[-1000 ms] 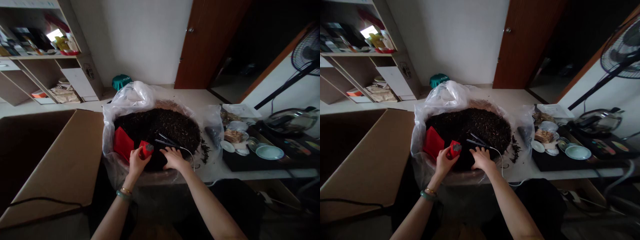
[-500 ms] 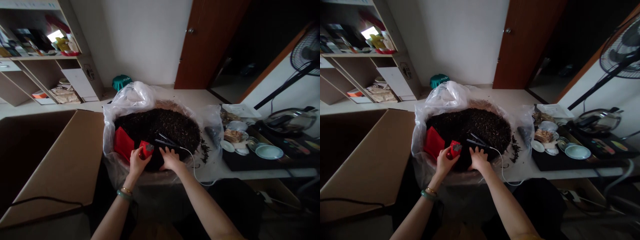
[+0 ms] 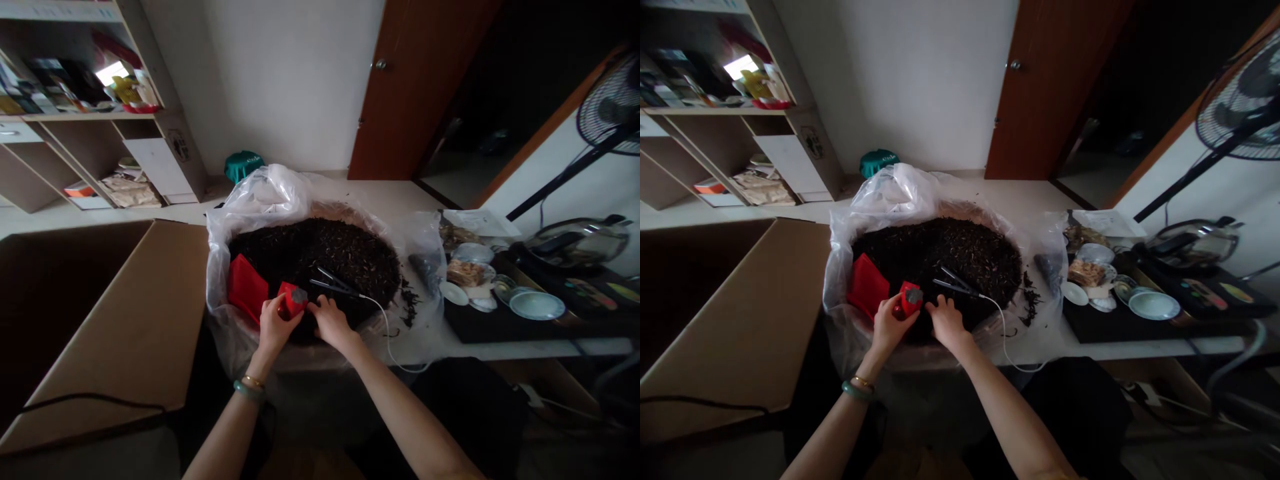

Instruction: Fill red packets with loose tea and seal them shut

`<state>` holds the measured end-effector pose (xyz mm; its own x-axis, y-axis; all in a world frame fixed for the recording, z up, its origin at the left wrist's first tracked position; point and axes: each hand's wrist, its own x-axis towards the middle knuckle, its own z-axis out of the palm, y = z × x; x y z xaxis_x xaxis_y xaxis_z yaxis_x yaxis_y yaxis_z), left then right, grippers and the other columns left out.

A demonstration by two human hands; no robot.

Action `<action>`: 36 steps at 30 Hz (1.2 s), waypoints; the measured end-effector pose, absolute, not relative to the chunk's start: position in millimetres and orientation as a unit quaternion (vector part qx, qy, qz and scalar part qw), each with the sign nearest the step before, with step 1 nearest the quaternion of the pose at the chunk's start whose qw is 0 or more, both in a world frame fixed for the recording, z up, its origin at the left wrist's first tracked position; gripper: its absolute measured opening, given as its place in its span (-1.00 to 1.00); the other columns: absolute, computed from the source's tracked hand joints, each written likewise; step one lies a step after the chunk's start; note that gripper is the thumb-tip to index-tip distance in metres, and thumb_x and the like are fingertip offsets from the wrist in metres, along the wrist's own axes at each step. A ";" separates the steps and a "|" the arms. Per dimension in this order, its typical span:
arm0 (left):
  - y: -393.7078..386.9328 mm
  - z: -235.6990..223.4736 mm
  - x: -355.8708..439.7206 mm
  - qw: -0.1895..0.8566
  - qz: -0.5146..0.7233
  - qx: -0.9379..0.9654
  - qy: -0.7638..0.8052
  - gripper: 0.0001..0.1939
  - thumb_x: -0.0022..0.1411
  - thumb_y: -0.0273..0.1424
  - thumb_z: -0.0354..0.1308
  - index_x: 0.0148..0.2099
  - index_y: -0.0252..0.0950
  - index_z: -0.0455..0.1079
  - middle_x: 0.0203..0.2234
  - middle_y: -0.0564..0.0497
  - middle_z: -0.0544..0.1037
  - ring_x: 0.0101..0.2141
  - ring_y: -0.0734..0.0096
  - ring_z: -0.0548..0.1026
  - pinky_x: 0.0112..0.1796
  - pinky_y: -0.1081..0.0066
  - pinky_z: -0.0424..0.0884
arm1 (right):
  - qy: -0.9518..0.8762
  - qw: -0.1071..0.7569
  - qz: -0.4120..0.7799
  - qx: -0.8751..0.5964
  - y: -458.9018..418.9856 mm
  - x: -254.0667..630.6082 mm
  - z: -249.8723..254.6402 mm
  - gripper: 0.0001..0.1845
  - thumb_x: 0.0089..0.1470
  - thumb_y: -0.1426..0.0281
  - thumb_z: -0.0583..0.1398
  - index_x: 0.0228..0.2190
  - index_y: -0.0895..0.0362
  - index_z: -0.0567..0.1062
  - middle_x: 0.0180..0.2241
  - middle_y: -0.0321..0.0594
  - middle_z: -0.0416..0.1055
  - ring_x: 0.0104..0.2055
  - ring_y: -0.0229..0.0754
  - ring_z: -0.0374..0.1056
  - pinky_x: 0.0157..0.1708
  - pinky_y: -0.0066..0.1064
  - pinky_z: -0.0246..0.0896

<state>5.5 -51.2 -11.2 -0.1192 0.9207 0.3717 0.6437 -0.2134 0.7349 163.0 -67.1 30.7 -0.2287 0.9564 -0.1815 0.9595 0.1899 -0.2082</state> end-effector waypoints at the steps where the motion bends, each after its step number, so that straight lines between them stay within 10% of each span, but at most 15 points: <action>1: -51.2 -11.3 5.5 0.159 0.436 0.646 0.606 -0.46 -0.16 -0.25 0.35 -0.08 -0.31 0.42 -0.35 -0.06 0.48 -0.33 0.24 0.46 -0.26 0.23 0.46 | 0.766 -0.013 -0.147 0.626 -65.5 167.2 29.7 -0.44 -0.16 0.59 0.26 -0.07 0.04 0.39 -0.03 -0.02 0.25 -0.06 0.04 0.28 -0.29 -0.27 0.33; 13: -50.9 -11.3 7.8 0.144 0.427 0.676 0.583 -0.49 -0.17 -0.32 0.36 -0.09 -0.27 0.42 -0.37 -0.04 0.50 -0.31 0.23 0.43 -0.33 0.28 0.45 | 0.673 -0.409 -0.284 0.547 -35.4 213.2 44.4 -0.69 -0.17 0.42 0.26 -0.26 0.09 0.49 -0.24 -0.25 0.48 -0.17 -0.14 0.38 -0.09 -0.30 0.23; 36: -52.2 -8.4 8.5 0.143 0.425 0.676 0.585 -0.49 -0.15 -0.30 0.36 -0.09 -0.30 0.41 -0.34 -0.05 0.53 -0.30 0.22 0.45 -0.28 0.26 0.43 | 0.739 -0.412 -0.232 0.481 -51.4 166.8 71.9 -0.67 -0.09 0.58 0.19 -0.22 0.12 0.49 -0.16 -0.17 0.44 -0.07 -0.17 0.36 0.02 -0.29 0.25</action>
<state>8.5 -52.2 -8.4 -0.0454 0.9117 0.4084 0.6689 -0.2759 0.6903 166.8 -51.4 71.9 -0.1986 0.9012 0.3853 0.5190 0.4302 -0.7387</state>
